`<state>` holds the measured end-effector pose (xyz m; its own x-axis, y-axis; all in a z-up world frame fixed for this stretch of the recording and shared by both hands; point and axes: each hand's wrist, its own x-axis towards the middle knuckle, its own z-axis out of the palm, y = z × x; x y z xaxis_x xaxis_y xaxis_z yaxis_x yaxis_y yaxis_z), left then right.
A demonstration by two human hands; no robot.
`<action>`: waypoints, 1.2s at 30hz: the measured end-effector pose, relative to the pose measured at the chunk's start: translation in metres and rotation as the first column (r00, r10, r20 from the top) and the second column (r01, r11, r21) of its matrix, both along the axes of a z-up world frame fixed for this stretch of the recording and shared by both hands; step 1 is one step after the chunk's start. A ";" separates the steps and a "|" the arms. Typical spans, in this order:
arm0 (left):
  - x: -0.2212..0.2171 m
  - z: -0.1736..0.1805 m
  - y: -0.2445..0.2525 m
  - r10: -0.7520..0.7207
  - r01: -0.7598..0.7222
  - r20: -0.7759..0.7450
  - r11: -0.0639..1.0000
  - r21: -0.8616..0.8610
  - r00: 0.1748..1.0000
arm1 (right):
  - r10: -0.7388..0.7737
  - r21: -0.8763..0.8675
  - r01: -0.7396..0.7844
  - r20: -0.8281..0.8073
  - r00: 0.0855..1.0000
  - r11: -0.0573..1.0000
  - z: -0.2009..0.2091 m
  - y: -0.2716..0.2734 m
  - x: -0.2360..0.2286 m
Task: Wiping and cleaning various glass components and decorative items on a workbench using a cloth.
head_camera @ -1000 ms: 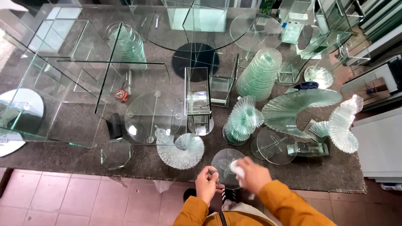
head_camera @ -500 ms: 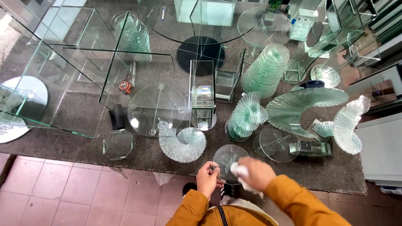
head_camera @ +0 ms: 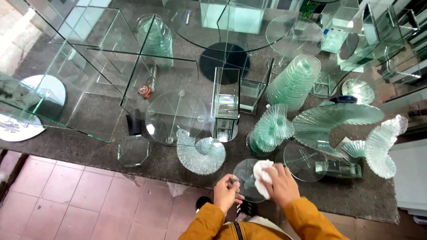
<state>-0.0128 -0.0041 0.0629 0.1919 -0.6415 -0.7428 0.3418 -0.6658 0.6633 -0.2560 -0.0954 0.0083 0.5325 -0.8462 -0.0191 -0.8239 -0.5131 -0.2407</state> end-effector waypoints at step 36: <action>-0.010 -0.018 0.010 -0.048 0.071 0.185 0.991 -0.118 0.982 | -0.001 0.305 0.020 -0.061 0.998 0.952 0.010 0.047 0.046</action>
<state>-0.0229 0.0055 0.0447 0.2747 -0.7401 -0.6139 0.1710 -0.5907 0.7886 -0.2096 -0.0482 0.0183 0.5135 -0.8007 -0.3085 -0.8465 -0.4139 -0.3348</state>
